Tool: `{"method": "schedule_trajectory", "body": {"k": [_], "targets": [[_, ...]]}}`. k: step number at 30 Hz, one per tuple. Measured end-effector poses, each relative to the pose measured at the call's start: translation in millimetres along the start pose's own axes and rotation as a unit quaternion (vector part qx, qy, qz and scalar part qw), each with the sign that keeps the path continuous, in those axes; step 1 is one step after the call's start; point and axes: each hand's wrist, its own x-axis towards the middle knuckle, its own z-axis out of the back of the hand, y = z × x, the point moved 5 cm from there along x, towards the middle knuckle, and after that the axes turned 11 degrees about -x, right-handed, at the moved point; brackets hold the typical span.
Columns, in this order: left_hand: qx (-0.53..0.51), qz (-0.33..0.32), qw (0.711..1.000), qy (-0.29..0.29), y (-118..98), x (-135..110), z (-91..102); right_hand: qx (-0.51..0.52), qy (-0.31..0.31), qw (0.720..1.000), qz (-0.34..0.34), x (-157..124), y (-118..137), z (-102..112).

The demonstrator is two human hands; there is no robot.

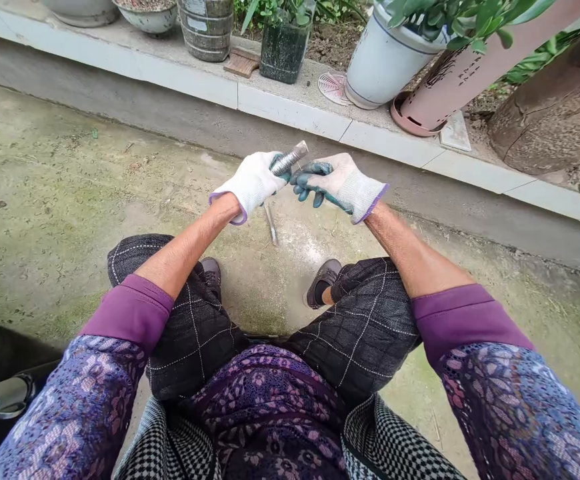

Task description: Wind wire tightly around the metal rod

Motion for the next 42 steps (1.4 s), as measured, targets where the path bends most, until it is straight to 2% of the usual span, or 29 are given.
{"method": "schedule_trajectory", "body": {"k": [3,5,7,11,14,16,18,19,21,22,24,26,28,30,33,36,39,42], "targets": [[0.038,0.044,0.998,-0.039,7.3,5.9,6.8,-0.098,0.021,0.995,0.016,-6.6,-1.6,-7.4],[0.09,0.048,0.994,-0.04,12.0,9.6,8.6,-0.187,0.039,0.981,0.036,-12.0,-0.5,-12.9],[0.163,0.043,0.985,-0.023,16.4,11.7,6.9,-0.287,0.055,0.954,0.06,-17.2,4.1,-17.4],[0.303,0.055,0.951,0.03,24.0,8.2,-4.0,-0.479,0.064,0.872,0.074,-23.3,19.2,-16.2],[0.363,0.05,0.929,0.06,24.4,1.7,-13.5,-0.525,0.06,0.847,0.053,-20.1,26.1,-7.8],[0.382,0.035,0.919,0.091,22.7,-3.6,-20.4,-0.521,0.045,0.851,0.042,-13.2,24.6,-1.5],[0.381,0.01,0.916,0.123,18.4,-9.6,-25.7,-0.481,0.025,0.876,0.036,-3.8,17.2,3.5],[0.373,-0.005,0.918,0.133,15.2,-12.5,-26.9,-0.436,0.014,0.899,0.041,1.2,12.6,5.2],[0.352,-0.027,0.926,0.135,7.9,-16.8,-25.1,-0.285,0.0,0.959,-0.008,10.2,-3.1,9.0],[0.339,-0.032,0.931,0.129,4.7,-17.9,-22.4,-0.208,-0.008,0.978,-0.026,13.4,-9.7,10.1],[0.309,-0.027,0.944,0.111,0.1,-17.5,-14.6,-0.088,-0.022,0.995,-0.045,17.2,-18.3,10.9],[0.271,-0.016,0.959,0.086,-2.5,-14.7,-5.7,-0.029,-0.028,0.998,-0.05,17.3,-20.5,9.9],[0.236,-0.007,0.97,0.057,-3.6,-11.0,2.4,-0.014,-0.027,0.998,-0.047,14.5,-19.0,7.7],[0.214,0.004,0.976,0.029,-3.6,-7.8,8.4,-0.026,-0.025,0.999,-0.036,9.9,-15.6,4.4],[0.204,0.021,0.979,0.006,-1.0,-3.9,11.5,-0.1,-0.025,0.995,-0.004,0.5,-8.5,-1.5],[0.225,0.038,0.973,0.019,5.9,0.2,7.3,-0.178,0.0,0.984,0.028,-10.9,0.8,-9.9],[0.288,0.048,0.956,0.038,14.1,2.2,-0.5,-0.213,0.039,0.975,0.04,-20.3,10.4,-15.5],[0.358,0.038,0.931,0.062,18.1,-1.2,-10.6,-0.235,0.032,0.97,0.05,-20.8,16.5,-10.3]]}}
